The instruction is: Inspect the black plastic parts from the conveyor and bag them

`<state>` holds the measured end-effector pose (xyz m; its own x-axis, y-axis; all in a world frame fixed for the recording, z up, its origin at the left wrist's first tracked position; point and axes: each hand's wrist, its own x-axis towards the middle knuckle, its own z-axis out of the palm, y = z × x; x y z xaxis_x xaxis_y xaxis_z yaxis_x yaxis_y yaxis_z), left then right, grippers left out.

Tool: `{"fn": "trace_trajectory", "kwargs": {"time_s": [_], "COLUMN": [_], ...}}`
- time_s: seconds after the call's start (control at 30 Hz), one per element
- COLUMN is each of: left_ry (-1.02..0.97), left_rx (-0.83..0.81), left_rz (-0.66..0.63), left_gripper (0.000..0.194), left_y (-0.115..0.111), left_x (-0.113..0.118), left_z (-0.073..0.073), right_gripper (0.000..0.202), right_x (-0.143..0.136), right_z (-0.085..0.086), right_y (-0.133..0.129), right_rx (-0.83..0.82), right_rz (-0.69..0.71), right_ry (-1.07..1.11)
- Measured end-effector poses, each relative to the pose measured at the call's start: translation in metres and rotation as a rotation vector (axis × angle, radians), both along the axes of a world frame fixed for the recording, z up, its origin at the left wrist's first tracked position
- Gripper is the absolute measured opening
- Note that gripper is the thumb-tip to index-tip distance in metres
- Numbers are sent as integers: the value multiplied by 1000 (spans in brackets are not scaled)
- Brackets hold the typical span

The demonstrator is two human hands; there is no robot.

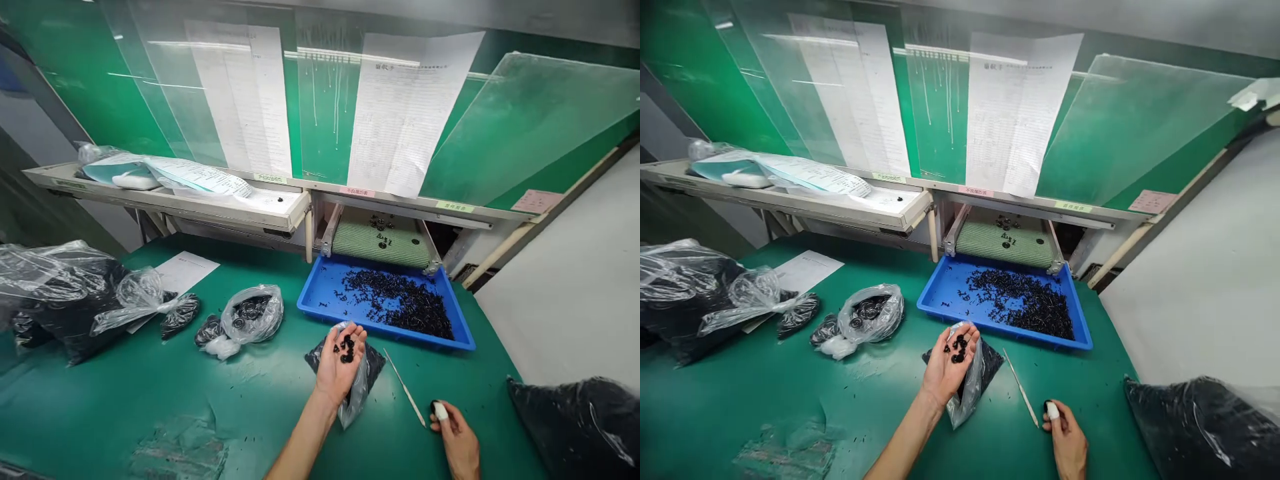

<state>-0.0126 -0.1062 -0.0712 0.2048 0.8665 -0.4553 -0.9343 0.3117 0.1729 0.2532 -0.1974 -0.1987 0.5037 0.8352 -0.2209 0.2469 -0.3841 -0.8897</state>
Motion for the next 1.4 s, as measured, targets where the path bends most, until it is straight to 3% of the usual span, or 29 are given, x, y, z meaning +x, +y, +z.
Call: {"fn": "trace_trajectory", "kwargs": {"time_s": [0.13, 0.4, 0.6, 0.67, 0.83, 1.07, 1.2, 1.3, 1.4], "left_ry": [170, 437, 720, 826, 1366, 1471, 1476, 1501, 1484], "left_rx": [-38, 53, 326, 380, 300, 254, 235, 231, 290], "left_rz": [44, 108, -10, 4, 121, 3, 38, 92, 90], "left_gripper": [15, 24, 30, 32, 25, 26, 23, 26, 30], "left_y": [-9, -3, 0, 4, 3, -21, -17, -17, -32], "left_x": [-10, -17, -5, -9, -35, -39, -48, -63, -62], "left_z": [-16, -35, -47, -48, -56, -73, -63, -39, -10], "right_gripper": [47, 43, 38, 37, 35, 44, 44, 43, 41], "right_x": [-10, -12, -14, -14, -14, -10, -9, -9, -8], "right_z": [-3, -9, -8, -7, -5, -11, -15, -17, -18], "right_y": [0, 1, 2, 1, 1, -1, -2, -2, -1], "right_rx": [54, 102, 131, 138, 153, 156, 157, 160, 158], "right_rz": [-3, -24, -36, -41, -50, -44, -43, -52, -62], "right_ry": [-196, -165, -155, -153, -143, -117, -123, -125, -129]}}
